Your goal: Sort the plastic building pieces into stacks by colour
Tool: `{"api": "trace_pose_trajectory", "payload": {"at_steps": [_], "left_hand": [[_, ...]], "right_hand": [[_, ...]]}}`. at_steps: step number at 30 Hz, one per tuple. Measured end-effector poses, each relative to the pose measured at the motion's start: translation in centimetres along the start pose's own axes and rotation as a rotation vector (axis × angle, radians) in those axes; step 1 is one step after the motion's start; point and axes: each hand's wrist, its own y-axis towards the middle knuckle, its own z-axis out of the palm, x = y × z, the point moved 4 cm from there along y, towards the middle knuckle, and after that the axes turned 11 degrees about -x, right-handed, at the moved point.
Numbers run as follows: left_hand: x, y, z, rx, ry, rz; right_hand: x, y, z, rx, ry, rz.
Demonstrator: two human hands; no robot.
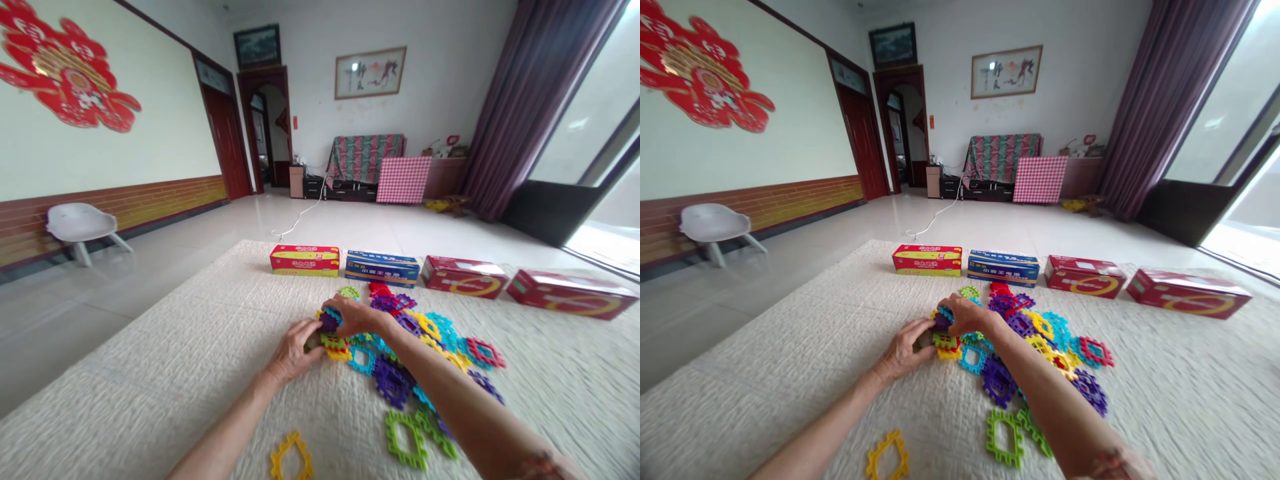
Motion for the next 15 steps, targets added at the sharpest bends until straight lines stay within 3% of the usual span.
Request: {"api": "trace_pose_trajectory", "payload": {"at_steps": [5, 8, 11, 15], "left_hand": [[0.5, 1.1, 1.1, -0.111, -0.161, -0.309], [0.1, 2.8, 2.7, -0.151, -0.263, -0.456], [-1.6, 5.0, 4.6, -0.112, -0.358, -0.461], [-4.7, 7.4, 6.1, 0.061, -0.344, -0.294]], "right_hand": [[-1.0, -1.2, -0.9, -0.123, 0.089, 0.126], [-1.6, -2.4, -1.5, -0.187, 0.103, 0.118], [-2.2, -3.8, -2.9, -0.272, 0.051, 0.100], [-3.8, -5.8, -5.6, -0.324, -0.027, 0.142]]}}
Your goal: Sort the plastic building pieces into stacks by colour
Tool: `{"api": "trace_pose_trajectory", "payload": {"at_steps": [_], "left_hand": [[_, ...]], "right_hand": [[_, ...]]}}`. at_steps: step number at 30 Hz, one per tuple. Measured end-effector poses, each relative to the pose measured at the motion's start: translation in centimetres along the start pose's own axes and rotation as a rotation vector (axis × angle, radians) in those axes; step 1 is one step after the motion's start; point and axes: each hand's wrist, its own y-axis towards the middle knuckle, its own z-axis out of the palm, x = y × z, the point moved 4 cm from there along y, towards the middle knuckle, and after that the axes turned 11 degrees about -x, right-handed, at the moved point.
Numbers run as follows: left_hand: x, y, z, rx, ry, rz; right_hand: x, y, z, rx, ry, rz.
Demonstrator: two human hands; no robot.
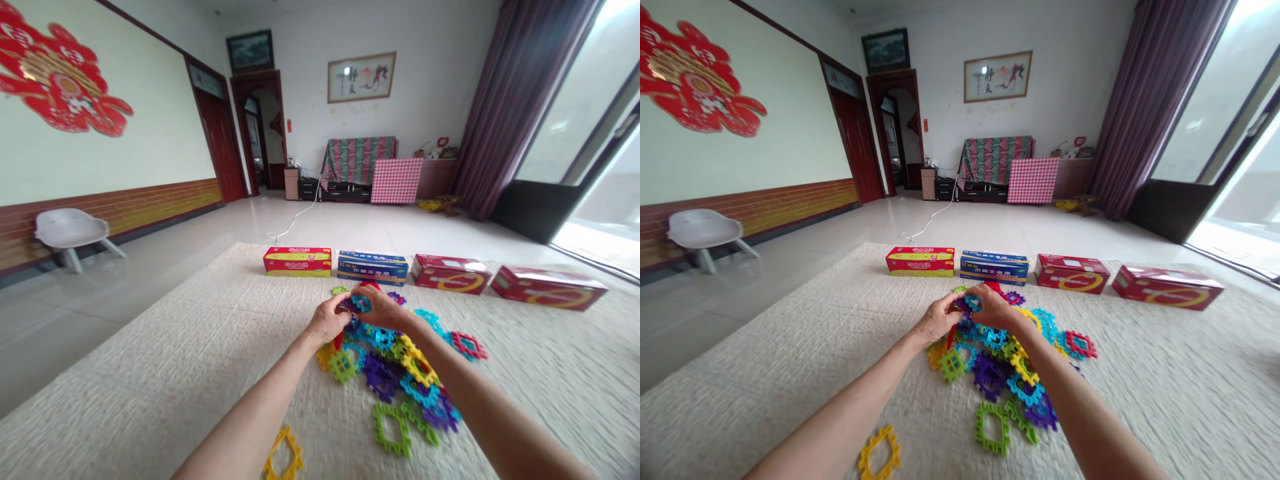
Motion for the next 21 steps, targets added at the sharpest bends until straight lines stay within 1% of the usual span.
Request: {"api": "trace_pose_trajectory", "payload": {"at_steps": [2, 5, 6, 8, 10, 12, 13, 15, 18, 21], "left_hand": [[-0.7, 0.2, 0.4, 0.074, 0.084, 0.041], [-0.5, -0.2, -0.5, 0.095, 0.195, 0.008], [-0.3, -0.6, -1.2, 0.087, 0.217, -0.017], [0.0, -1.8, -2.9, 0.080, 0.243, -0.062], [-0.1, -3.6, -5.0, 0.090, 0.264, -0.088], [-0.5, -5.9, -7.2, 0.126, 0.297, -0.063], [-0.8, -7.3, -8.2, 0.188, 0.312, -0.024], [-1.0, -10.0, -9.9, 0.315, 0.347, 0.024], [-0.9, -13.7, -11.9, 0.418, 0.419, 0.006], [-0.9, -16.5, -12.5, 0.490, 0.495, -0.024]], "right_hand": [[-1.0, -0.5, -1.5, -0.031, -0.041, 0.030], [-1.3, -1.3, -3.1, -0.094, -0.098, 0.043], [-0.8, -1.6, -3.4, -0.124, -0.113, 0.029], [1.0, -2.4, -3.6, -0.172, -0.113, -0.023], [3.7, -3.3, -2.8, -0.156, -0.059, -0.094], [6.8, -4.2, -1.1, -0.068, 0.001, -0.174], [8.2, -4.6, -0.1, -0.023, 0.014, -0.207], [10.4, -5.1, 2.2, 0.118, -0.019, -0.248], [11.8, -4.8, 5.3, 0.323, -0.149, -0.212], [11.8, -4.0, 7.2, 0.489, -0.266, -0.150]]}}
